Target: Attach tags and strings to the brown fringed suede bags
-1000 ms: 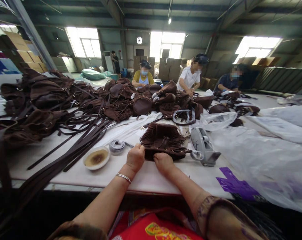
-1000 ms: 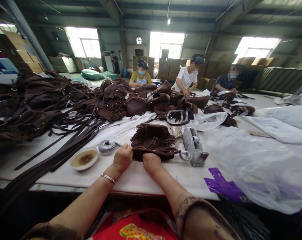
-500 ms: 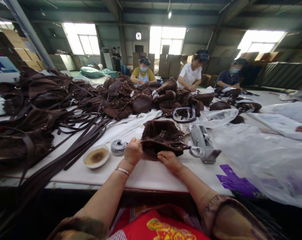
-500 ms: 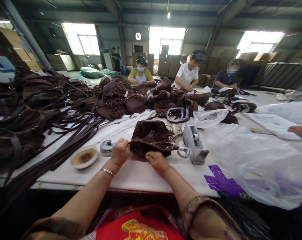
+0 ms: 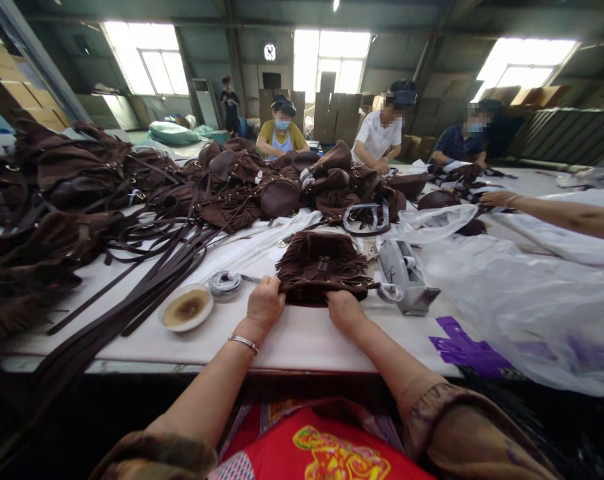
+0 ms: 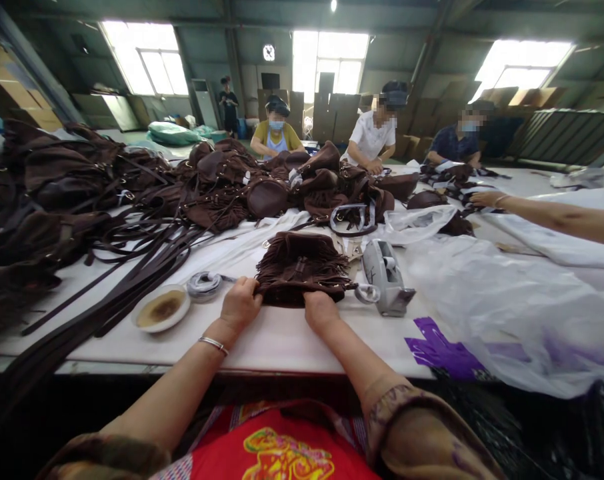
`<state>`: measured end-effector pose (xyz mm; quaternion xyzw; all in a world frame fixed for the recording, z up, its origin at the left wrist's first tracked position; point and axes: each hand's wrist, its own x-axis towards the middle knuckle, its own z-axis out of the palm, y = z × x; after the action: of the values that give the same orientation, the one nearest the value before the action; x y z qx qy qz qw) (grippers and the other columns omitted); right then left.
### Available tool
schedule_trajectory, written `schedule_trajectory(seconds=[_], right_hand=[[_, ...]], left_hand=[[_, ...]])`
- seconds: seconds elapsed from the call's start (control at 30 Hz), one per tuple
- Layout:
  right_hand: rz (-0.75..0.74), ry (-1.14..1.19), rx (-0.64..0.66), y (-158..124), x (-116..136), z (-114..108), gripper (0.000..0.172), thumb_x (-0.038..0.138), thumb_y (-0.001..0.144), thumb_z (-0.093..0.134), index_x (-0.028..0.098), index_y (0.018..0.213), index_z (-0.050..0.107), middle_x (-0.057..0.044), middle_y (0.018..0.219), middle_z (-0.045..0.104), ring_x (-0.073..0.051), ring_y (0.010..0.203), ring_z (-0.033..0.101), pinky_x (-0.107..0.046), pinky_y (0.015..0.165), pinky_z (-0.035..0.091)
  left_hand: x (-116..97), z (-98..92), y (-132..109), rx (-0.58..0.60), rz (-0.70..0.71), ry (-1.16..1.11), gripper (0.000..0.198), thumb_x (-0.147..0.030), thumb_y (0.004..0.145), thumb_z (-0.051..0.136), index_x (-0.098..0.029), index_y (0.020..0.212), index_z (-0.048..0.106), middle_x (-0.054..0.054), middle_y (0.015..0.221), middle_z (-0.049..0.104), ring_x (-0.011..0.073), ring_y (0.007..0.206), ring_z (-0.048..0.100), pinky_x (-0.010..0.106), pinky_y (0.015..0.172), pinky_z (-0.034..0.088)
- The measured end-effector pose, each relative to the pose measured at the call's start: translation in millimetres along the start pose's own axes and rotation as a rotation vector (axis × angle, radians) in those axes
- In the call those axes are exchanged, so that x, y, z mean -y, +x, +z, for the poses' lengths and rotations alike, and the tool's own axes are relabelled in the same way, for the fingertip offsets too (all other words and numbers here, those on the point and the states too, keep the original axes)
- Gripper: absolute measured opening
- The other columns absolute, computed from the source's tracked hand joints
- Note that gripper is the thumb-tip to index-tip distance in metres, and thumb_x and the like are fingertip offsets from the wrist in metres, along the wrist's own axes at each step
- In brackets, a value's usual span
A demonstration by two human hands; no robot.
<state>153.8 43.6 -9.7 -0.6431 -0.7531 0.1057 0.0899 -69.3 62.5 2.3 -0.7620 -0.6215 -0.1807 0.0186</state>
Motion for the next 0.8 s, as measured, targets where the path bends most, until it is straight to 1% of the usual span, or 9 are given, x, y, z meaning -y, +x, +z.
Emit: schedule_trajectory(seconds=[0.07, 0.13, 0.23, 0.3, 0.5, 0.67, 0.8], right_hand=[[0.025, -0.02, 0.014, -0.4, -0.8, -1.4, 0.028, 0.016, 0.091, 0.048, 0.013, 0.107, 0.071, -0.015, 0.104, 0.072, -0.025, 0.103, 0.066, -0.031, 0.095, 0.045], [0.059, -0.045, 0.022, -3.9, -2.2, -2.6, 0.028, 0.019, 0.094, 0.047, 0.013, 0.106, 0.071, -0.015, 0.102, 0.072, -0.025, 0.101, 0.066, -0.032, 0.093, 0.046], [0.099, -0.084, 0.038, -10.9, -3.4, -5.2, 0.03, 0.02, 0.095, 0.043, 0.013, 0.112, 0.068, -0.017, 0.101, 0.071, -0.026, 0.098, 0.067, -0.034, 0.089, 0.047], [0.116, -0.101, 0.051, -13.5, -3.2, -7.6, 0.031, 0.02, 0.095, 0.043, 0.014, 0.115, 0.066, -0.017, 0.102, 0.071, -0.026, 0.098, 0.067, -0.034, 0.087, 0.048], [0.153, -0.128, 0.092, -11.0, -1.6, -14.4, 0.026, 0.026, 0.092, 0.048, 0.014, 0.105, 0.068, -0.018, 0.102, 0.07, -0.029, 0.095, 0.067, -0.036, 0.08, 0.049], [0.117, -0.128, 0.097, -14.7, -4.4, -18.1, 0.026, 0.031, 0.092, 0.051, 0.013, 0.102, 0.068, -0.018, 0.104, 0.069, -0.028, 0.096, 0.066, -0.035, 0.083, 0.047], [0.033, -0.107, 0.092, -20.2, -14.5, -21.9, 0.023, 0.03, 0.094, 0.051, 0.014, 0.093, 0.068, -0.015, 0.101, 0.069, -0.023, 0.1, 0.062, -0.03, 0.088, 0.043]], left_hand=[[0.6, 0.3, -0.1, 0.019, -0.017, 0.014, 0.013, -0.022, 0.084, 0.055, -0.017, 0.095, 0.061, 0.01, 0.096, 0.064, 0.0226, 0.086, 0.063, 0.03, 0.074, 0.046], [1.4, 1.2, -0.6, 0.04, -0.047, 0.025, 0.014, -0.024, 0.085, 0.055, -0.017, 0.095, 0.06, 0.01, 0.093, 0.066, 0.0237, 0.083, 0.064, 0.03, 0.071, 0.046], [1.3, 3.1, -1.4, 0.069, -0.091, 0.042, 0.016, -0.026, 0.086, 0.054, -0.017, 0.097, 0.06, 0.01, 0.087, 0.069, 0.025, 0.08, 0.066, 0.031, 0.067, 0.044], [0.0, 4.0, -1.7, 0.073, -0.1, 0.049, 0.016, -0.025, 0.086, 0.053, -0.016, 0.098, 0.059, 0.01, 0.086, 0.069, 0.0253, 0.079, 0.067, 0.031, 0.065, 0.044], [-2.2, 4.4, -2.0, 0.079, -0.082, 0.046, 0.016, -0.025, 0.088, 0.051, -0.016, 0.098, 0.059, 0.011, 0.089, 0.069, 0.0252, 0.08, 0.067, 0.031, 0.065, 0.043], [-0.4, 4.5, -3.1, 0.082, -0.09, 0.044, 0.015, -0.024, 0.089, 0.05, -0.016, 0.099, 0.058, 0.011, 0.09, 0.069, 0.0244, 0.081, 0.067, 0.03, 0.066, 0.044], [0.9, 2.9, -4.1, 0.085, -0.102, 0.038, 0.015, -0.023, 0.088, 0.05, -0.016, 0.099, 0.057, 0.011, 0.09, 0.069, 0.0246, 0.081, 0.067, 0.03, 0.066, 0.044]])
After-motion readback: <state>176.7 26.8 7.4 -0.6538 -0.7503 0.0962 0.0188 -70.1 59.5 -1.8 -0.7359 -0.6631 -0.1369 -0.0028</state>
